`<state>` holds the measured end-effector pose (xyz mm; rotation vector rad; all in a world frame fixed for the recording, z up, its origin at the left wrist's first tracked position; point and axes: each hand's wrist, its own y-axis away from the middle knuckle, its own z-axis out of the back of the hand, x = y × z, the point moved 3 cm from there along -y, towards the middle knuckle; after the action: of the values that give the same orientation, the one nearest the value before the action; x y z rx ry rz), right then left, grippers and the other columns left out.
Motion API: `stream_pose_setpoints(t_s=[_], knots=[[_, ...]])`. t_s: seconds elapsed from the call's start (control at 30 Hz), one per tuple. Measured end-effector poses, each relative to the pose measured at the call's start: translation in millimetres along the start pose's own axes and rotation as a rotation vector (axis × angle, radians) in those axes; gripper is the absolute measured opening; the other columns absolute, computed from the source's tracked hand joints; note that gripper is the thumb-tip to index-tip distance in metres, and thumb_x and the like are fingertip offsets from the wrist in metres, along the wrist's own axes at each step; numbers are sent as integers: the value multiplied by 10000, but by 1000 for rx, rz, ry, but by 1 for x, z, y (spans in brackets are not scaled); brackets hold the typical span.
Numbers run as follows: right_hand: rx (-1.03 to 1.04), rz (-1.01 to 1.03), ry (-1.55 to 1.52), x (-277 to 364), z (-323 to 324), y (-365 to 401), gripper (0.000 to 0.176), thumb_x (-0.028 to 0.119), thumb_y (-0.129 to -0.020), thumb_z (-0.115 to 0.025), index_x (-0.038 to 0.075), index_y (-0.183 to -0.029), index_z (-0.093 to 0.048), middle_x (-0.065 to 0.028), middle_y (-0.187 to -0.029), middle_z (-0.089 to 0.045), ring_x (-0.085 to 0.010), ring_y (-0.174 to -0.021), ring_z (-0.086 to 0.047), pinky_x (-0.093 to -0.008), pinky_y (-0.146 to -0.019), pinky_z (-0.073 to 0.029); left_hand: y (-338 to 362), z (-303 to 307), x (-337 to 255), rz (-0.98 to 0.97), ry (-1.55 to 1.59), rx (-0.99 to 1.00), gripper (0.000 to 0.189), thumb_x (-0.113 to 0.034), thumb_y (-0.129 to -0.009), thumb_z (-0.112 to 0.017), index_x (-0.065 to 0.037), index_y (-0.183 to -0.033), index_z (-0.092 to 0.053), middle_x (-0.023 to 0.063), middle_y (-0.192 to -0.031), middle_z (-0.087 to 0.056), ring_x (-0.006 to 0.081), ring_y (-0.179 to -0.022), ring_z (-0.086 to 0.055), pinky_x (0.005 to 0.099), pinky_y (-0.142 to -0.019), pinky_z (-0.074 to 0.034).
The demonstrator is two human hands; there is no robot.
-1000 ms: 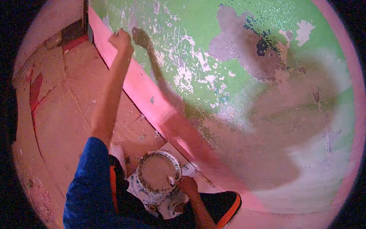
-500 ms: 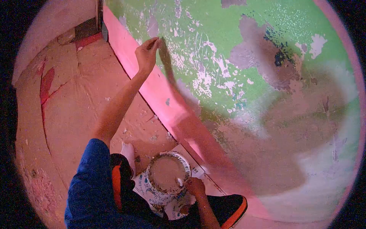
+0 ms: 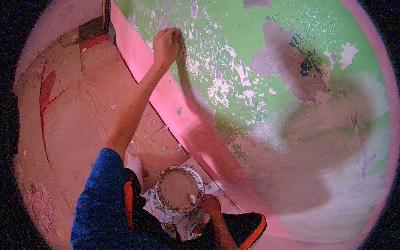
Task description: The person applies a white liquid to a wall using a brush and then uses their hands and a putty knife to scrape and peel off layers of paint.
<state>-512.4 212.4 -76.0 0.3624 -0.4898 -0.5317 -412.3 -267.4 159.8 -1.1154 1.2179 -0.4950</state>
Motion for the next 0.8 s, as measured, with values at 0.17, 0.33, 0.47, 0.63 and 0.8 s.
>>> stream_pose_setpoints(t_s=[0.17, 0.33, 0.47, 0.63, 0.8], knots=[[-68, 152, 98, -13, -15, -5, 311, 348, -672, -620, 59, -783, -594, -119, -745, -591, -275, -742, -564, -371, -662, -441, 1, -5, -3, -93, -250, 134, 143, -142, -776, -504, -6, -791, -547, 128, -830, -570, 324, -818, -510, 417, -749, -373], [-22, 41, 53, -6, -3, 4, 314, 350, -671, -619, 48, -754, -594, -118, -734, -591, -269, -725, -568, -370, -651, -445, 15, -13, 45, 728, 51, -32, 134, -135, -765, -485, -5, -783, -509, 138, -743, -569, 314, -722, -545, 385, -633, -404], [23, -23, 15, -13, -5, -2, 287, 360, -662, -611, 89, -756, -607, -145, -805, -599, -298, -747, -576, -371, -669, -456, 2, -4, 15, 340, 301, -93, 177, -155, -772, -535, 10, -815, -585, 141, -737, -587, 248, -650, -557, 310, -606, -431], [21, -19, 13, -14, -8, -4, 348, 375, -662, -622, 44, -767, -598, -123, -745, -592, -271, -718, -573, -365, -656, -450, 2, -10, 1, 233, 265, -152, 130, -136, -752, -576, -27, -814, -612, 113, -732, -591, 227, -627, -552, 294, -588, -433], [-49, -2, 61, -22, -11, -3, 286, 320, -678, -606, 52, -778, -600, -122, -751, -593, -274, -732, -572, -366, -660, -450, 1, -5, -4, 20, 19, -186, 72, -134, -736, -583, -84, -777, -616, 83, -737, -589, 208, -681, -533, 328, -621, -370]])
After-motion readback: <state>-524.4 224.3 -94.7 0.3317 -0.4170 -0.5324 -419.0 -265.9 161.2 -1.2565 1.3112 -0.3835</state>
